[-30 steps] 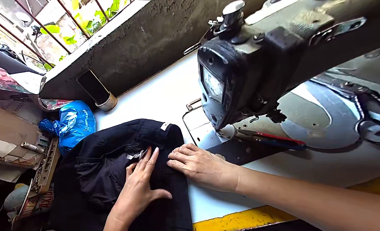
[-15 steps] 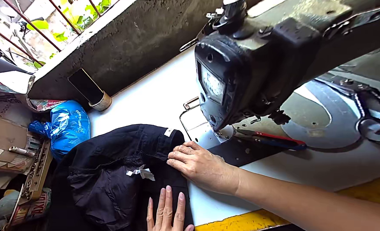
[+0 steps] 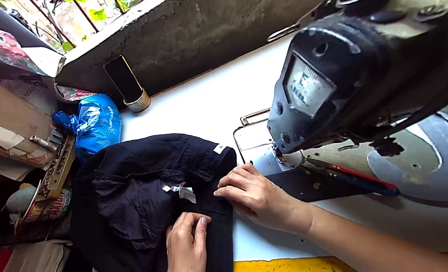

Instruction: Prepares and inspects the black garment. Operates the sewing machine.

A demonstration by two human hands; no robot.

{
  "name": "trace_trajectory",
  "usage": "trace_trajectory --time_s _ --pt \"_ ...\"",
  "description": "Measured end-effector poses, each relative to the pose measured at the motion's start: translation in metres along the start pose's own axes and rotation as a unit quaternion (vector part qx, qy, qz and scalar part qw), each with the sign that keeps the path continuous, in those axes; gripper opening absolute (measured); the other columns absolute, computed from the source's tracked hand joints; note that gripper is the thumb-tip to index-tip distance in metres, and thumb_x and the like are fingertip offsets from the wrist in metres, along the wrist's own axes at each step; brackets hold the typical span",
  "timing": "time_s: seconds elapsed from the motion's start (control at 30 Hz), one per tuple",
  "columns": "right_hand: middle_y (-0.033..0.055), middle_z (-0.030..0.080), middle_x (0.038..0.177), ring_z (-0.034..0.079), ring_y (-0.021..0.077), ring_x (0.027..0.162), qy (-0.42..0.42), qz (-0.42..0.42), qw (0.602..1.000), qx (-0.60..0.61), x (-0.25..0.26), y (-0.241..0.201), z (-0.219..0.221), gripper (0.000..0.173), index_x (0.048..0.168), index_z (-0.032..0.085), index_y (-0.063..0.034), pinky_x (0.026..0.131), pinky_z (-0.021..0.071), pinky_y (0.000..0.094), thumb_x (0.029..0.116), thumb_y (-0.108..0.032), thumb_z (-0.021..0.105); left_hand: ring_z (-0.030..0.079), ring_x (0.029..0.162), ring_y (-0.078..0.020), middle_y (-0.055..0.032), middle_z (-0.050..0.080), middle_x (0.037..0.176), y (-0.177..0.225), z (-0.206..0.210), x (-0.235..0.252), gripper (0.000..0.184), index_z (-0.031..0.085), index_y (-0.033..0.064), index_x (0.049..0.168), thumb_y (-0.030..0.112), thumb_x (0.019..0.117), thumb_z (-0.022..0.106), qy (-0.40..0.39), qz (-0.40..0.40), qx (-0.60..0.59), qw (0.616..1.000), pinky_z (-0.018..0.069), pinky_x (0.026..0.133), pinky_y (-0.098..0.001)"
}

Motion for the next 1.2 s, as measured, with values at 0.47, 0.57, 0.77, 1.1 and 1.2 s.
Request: trace_trajectory --time_s 0.47,0.57,0.77,1.1,1.2 --pt "0.0003 0.064 0.088 0.061 0.0206 0.089 -0.055 -0.026 0.998 -0.014 -0.001 -0.006 0.003 0.019 0.094 0.073 -0.0167 0.081 0.046 0.0383 0.0901 -0.013 0.055 0.052 0.068 -0.004 0.0101 0.053 0.073 0.004 0.014 0.006 0.022 0.073 0.0178 0.082 0.036 0.0925 0.066 -0.005 -0.077 0.017 0.997 0.0401 0.089 -0.0432" --pt "0.0007 0.064 0.087 0.06 0.0208 0.087 -0.061 -0.02 0.998 -0.025 -0.002 -0.007 0.004 0.02 0.095 0.074 -0.0168 0.08 0.0459 0.0389 0.0903 -0.013 0.055 0.053 0.069 -0.0032 0.0095 0.055 0.075 0.002 0.013 0.002 0.02 0.074 0.0161 0.084 0.029 0.0942 0.063 0.036 -0.063 -0.006 0.997 0.0408 0.088 -0.0403" --pt "-0.0005 0.065 0.089 0.061 0.0196 0.089 -0.066 -0.005 0.997 -0.029 -0.005 -0.005 0.004 0.021 0.099 0.072 -0.0174 0.083 0.0462 0.038 0.0949 -0.012 0.052 0.069 0.093 -0.0211 -0.0084 0.074 0.1 0.015 0.015 -0.035 0.019 0.08 0.009 0.098 0.023 0.0934 0.069 0.145 0.081 0.07 0.984 0.0508 0.086 -0.0416" --pt "0.0045 0.065 0.103 0.061 0.0167 0.099 -0.059 -0.015 0.998 0.028 -0.014 -0.006 -0.006 0.027 0.119 0.066 -0.0181 0.091 0.0463 0.0315 0.1007 -0.01 0.048 0.064 0.102 -0.0205 -0.0044 0.074 0.101 0.014 0.037 -0.057 0.026 0.08 0.0132 0.105 0.032 0.0973 0.065 0.207 0.13 0.149 0.958 0.0401 0.103 -0.0377" --pt "0.0052 0.063 0.11 0.06 0.0165 0.103 -0.085 -0.013 0.993 0.075 -0.013 -0.006 -0.007 0.028 0.124 0.065 -0.0226 0.092 0.0462 0.0302 0.1018 -0.015 0.049 0.063 0.104 -0.0173 -0.0023 0.073 0.097 0.01 0.038 -0.059 0.022 0.078 0.0163 0.097 0.035 0.097 0.066 0.23 0.136 0.101 0.958 0.0373 0.106 -0.0343"
Point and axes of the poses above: each hand's wrist, its own x-axis towards the middle knuckle, its own z-axis out of the palm, y = z × x, the point moved 5 cm from there along x, towards the middle knuckle
